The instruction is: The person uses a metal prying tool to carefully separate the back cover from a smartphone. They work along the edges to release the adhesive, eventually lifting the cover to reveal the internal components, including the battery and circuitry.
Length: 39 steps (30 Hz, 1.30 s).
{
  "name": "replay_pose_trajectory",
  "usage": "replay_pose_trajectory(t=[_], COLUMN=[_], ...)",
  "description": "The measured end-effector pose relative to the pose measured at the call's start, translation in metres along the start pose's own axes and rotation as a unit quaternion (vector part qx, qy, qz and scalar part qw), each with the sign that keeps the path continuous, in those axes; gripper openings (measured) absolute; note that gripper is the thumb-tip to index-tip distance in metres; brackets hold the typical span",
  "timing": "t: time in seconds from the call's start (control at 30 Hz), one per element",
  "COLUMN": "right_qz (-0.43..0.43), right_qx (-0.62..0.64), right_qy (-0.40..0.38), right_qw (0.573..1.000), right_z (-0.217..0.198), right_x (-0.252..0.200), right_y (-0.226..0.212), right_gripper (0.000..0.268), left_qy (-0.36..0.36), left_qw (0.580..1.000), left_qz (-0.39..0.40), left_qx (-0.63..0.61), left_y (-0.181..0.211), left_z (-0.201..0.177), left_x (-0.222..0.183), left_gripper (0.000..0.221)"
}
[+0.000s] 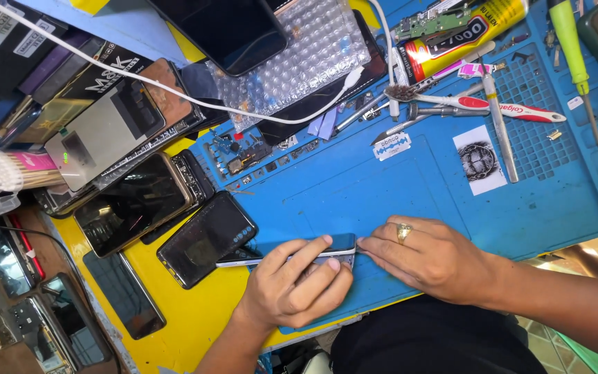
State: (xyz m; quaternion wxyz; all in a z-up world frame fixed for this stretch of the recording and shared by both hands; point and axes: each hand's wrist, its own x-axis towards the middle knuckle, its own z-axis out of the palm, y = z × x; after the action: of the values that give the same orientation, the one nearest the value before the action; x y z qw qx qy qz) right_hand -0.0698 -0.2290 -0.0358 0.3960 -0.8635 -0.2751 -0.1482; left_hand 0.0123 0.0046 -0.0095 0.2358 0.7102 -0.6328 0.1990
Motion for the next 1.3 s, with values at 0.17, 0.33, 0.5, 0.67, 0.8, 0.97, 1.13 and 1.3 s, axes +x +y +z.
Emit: replay_pose_trajectory(t=[0.17,0.33,0.5,0.67,0.8,0.97,1.13,1.3], right_qz=[-0.002,-0.005,-0.005,-0.004,0.011,0.003,0.004,0.011], right_qx=[0.019,0.010,0.022,0.029,0.022,0.023,0.012,0.012], right_qy=[0.001,0.005,0.004,0.011,-0.005,0.005,0.009,-0.004], right_qw=[1.000,1.000,1.000,1.000,1.000,1.000,1.000,1.000], right_z=[-0.001,0.000,-0.004,0.001,0.002,-0.002,0.003,0.000], right_x=[-0.001,-0.006,-0.001,0.000,-0.006,0.001,-0.003,-0.003], right_y=[0.002,0.007,0.004,0.005,0.009,0.005,0.007,0.007], right_gripper=[0.017,0.017,0.015,0.015,0.017,0.014,0.014,0.012], left_qy=[0.002,0.002,0.008,0.008,0.009,0.008,0.010,0.010], left_qw=[1.000,1.000,1.000,1.000,1.000,1.000,1.000,1.000], left_qz=[0.001,0.001,-0.001,0.001,0.000,0.001,0.001,0.004], left_qx=[-0.002,-0.006,-0.006,-0.008,-0.010,-0.011,-0.016,-0.021], left_y=[0.000,-0.001,0.000,-0.001,-0.001,-0.001,-0.001,-0.001], left_z=[0.001,0.001,0.002,0.003,0.002,0.002,0.004,0.003], left_x=[-0.002,-0.002,-0.002,-0.002,-0.001,-0.002,-0.003,-0.004], left_gripper=[0.009,0.010,0.011,0.011,0.010,0.011,0.011,0.012])
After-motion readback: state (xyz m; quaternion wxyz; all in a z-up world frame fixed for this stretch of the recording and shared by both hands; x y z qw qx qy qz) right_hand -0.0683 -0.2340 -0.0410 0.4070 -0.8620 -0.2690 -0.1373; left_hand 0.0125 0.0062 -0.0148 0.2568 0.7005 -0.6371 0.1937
